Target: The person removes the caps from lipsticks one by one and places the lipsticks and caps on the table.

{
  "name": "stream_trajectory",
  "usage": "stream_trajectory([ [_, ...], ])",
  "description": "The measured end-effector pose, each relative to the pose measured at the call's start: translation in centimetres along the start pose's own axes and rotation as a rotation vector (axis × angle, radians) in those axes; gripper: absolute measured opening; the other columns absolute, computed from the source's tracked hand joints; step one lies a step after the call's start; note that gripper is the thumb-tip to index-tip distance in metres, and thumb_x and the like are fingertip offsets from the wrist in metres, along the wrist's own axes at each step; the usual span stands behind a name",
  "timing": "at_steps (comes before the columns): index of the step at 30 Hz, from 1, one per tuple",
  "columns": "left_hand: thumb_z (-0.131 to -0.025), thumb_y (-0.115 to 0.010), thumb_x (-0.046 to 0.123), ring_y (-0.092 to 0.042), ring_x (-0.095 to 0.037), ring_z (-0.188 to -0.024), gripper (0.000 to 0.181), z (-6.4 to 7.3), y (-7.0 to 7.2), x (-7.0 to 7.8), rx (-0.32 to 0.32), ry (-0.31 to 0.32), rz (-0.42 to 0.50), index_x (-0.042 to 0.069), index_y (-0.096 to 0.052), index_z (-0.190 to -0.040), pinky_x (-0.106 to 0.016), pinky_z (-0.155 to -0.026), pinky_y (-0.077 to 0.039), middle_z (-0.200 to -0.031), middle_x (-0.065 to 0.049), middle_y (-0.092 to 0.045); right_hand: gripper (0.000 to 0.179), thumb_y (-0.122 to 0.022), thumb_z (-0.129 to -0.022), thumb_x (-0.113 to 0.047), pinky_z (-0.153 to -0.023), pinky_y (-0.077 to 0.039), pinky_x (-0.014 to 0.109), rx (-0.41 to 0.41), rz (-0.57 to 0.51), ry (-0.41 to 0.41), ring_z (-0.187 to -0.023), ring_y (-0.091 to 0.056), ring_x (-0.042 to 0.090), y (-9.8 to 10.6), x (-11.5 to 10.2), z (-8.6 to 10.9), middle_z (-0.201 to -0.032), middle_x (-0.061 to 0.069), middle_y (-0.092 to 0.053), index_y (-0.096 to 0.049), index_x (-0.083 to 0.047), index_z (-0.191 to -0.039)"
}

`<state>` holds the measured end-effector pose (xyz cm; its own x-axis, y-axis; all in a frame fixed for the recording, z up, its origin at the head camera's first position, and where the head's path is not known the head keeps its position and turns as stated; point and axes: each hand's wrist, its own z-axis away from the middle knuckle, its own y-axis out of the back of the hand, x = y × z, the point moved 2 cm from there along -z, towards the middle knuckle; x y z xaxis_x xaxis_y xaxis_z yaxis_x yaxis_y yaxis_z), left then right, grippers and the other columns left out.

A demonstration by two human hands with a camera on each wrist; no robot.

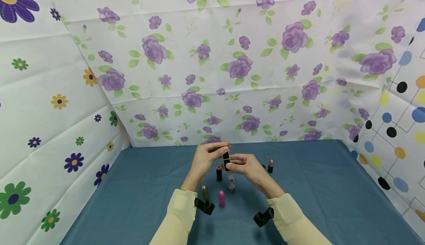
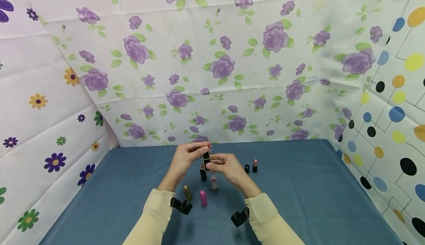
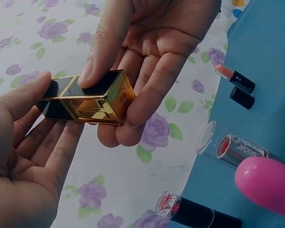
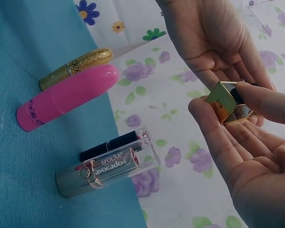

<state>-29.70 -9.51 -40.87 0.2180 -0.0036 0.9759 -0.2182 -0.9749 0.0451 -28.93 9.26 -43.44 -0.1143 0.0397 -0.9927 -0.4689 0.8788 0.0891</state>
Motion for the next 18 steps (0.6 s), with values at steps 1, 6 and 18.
stream_trajectory([
  [1, -0.099, -0.075, 0.022, -0.066, -0.023, -0.121, 0.04, -0.02, -0.04, -0.04, 0.004, -0.003, 0.0, 0.0, -0.071, -0.132, -0.044, -0.107, -0.051, -0.129, -0.009, -0.072, 0.056, -0.073, -0.101, -0.025, -0.109, -0.048, 0.055, -0.002, 0.001, 0.002, -0.119, -0.069, 0.031, 0.03, -0.02, 0.02, -0.135, 0.024, -0.066, -0.057, 0.006, -0.144],
  [6, -0.099, -0.075, 0.021, -0.068, -0.022, -0.118, 0.039, -0.01, -0.2, -0.1, 0.027, -0.007, 0.012, -0.001, -0.071, -0.131, -0.041, -0.105, -0.053, -0.127, -0.008, -0.073, 0.055, -0.073, -0.101, -0.025, -0.108, -0.049, 0.054, 0.0, 0.005, 0.004, -0.115, -0.071, 0.03, 0.08, -0.15, 0.05, -0.136, 0.028, -0.064, -0.057, 0.006, -0.143],
  [18, -0.099, -0.074, 0.019, -0.071, -0.02, -0.114, 0.033, 0.06, -0.59, 0.02, 0.095, 0.006, 0.055, 0.002, -0.075, -0.127, -0.041, -0.104, -0.054, -0.121, -0.009, -0.076, 0.051, -0.073, -0.101, -0.025, -0.103, -0.054, 0.051, 0.026, 0.053, -0.003, -0.112, -0.073, 0.029, 0.06, -0.8, 0.11, -0.12, 0.02, -0.074, -0.062, 0.006, -0.139],
])
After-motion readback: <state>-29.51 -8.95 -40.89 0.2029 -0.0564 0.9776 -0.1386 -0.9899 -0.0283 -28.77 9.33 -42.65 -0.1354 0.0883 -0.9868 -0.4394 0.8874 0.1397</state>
